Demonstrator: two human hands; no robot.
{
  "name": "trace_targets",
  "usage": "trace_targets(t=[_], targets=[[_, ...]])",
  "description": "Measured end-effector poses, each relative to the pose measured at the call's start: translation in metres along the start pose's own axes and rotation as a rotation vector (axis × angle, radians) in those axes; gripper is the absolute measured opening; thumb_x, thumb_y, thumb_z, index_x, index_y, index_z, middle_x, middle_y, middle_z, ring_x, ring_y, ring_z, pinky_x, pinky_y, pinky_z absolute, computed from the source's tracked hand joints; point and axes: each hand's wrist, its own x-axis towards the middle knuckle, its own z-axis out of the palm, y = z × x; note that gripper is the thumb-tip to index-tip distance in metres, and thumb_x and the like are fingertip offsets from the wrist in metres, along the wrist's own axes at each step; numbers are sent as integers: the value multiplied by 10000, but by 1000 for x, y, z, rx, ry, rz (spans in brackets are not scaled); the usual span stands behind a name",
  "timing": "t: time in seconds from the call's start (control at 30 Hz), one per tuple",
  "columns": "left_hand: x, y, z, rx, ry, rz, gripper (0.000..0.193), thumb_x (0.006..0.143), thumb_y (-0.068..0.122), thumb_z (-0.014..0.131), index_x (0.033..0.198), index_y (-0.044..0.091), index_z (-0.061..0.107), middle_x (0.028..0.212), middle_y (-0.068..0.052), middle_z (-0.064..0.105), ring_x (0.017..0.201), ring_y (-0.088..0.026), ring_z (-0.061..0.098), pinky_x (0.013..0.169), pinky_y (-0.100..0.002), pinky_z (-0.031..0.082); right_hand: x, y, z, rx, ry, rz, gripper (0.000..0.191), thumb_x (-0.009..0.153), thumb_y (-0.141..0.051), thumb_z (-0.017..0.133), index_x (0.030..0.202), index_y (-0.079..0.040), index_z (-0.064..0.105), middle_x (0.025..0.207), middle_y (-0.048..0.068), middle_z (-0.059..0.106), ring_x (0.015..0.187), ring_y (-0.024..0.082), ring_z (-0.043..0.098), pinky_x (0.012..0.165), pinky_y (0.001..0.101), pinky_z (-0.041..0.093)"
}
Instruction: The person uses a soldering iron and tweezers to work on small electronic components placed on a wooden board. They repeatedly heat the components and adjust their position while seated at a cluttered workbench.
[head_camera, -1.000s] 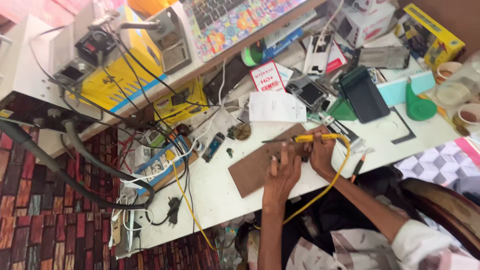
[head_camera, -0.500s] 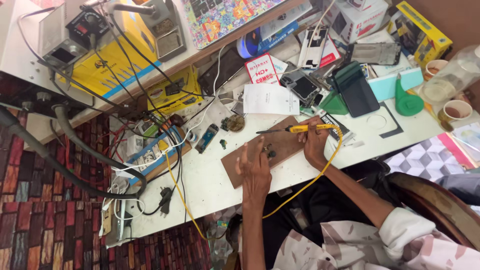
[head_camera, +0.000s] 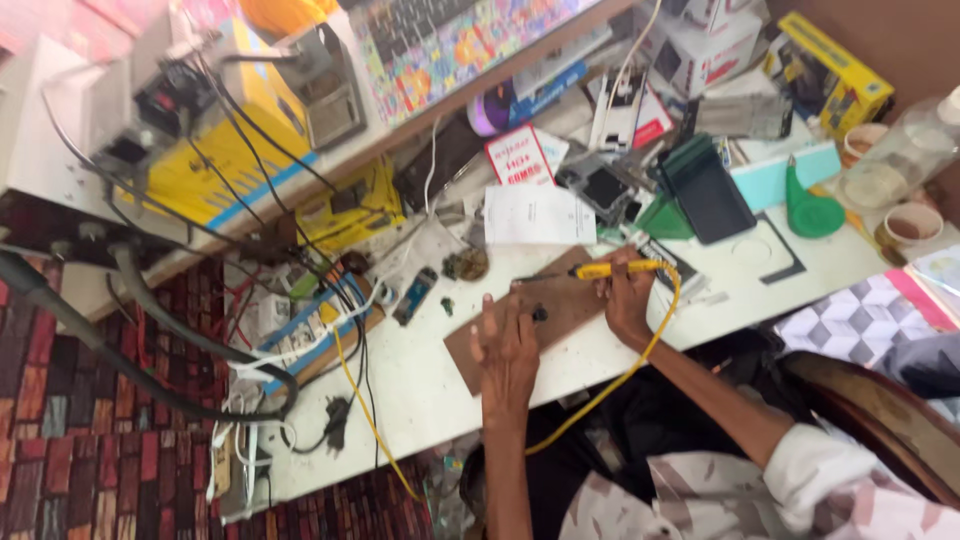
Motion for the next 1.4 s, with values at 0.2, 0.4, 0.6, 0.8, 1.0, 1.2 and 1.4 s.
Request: trace_targets(t=[0.2, 0.4, 0.6, 0.8, 1.0, 1.2, 1.4], targets=[[-16, -2, 6, 110, 91, 32, 274, 973, 154, 612, 1236, 194, 676, 1587, 36, 482, 1464, -256, 378, 1049, -473, 439, -7, 3, -5, -20, -31, -2, 411, 1119, -388, 516, 938, -23, 568, 702, 27, 536, 558, 72, 472, 536, 236, 404], [-26, 0, -4, -692, 460, -519, 140, 917, 140, 611, 1046, 144, 666, 1193, -12, 686, 1085, -218, 590, 899, -434, 428, -8, 10, -5, -47, 54, 89, 371, 1112, -354, 511, 950, -26, 571, 702, 18, 523, 545, 71, 463, 509, 229, 371], [-8, 7, -63, -1601, 827, -798, 132, 1053, 143, 547, 1088, 25, 593, 1083, -130, 675, 956, -203, 614, 878, -346, 476, -8, 17, -4, 12, -5, 14, 356, 1127, -331, 543, 954, -21, 567, 712, 37, 536, 545, 84, 471, 529, 237, 384], [-30, -11, -152, -984, 935, -50, 39, 1047, 105, 511, 1047, 97, 473, 991, -71, 725, 830, -162, 682, 924, -402, 411, -13, 23, 1, -40, 8, 15, 391, 1125, -356, 520, 946, -14, 577, 681, 34, 525, 541, 84, 469, 517, 242, 387], [-38, -26, -75, -761, 761, -584, 174, 1142, 80, 423, 1006, 158, 498, 1040, -78, 633, 866, -191, 607, 830, -358, 520, -26, 22, 1, -31, 104, 133, 436, 1092, -413, 526, 917, -17, 580, 643, 44, 542, 485, 93, 469, 464, 245, 389], [-35, -30, 37, -1594, 838, -895, 276, 1136, 301, 441, 1130, 36, 517, 1070, -86, 629, 779, -127, 524, 723, -316, 467, -27, 28, 8, 29, 156, 203, 480, 1100, -460, 545, 908, -21, 581, 644, 53, 549, 483, 96, 479, 451, 247, 385], [-39, -24, 58, -1691, 491, -550, 235, 1115, 133, 384, 1154, 0, 573, 1127, -120, 639, 878, -170, 560, 822, -333, 498, -19, 32, 11, 94, 171, 213, 435, 1104, -414, 553, 919, -22, 582, 631, 31, 514, 474, 96, 455, 462, 262, 391]])
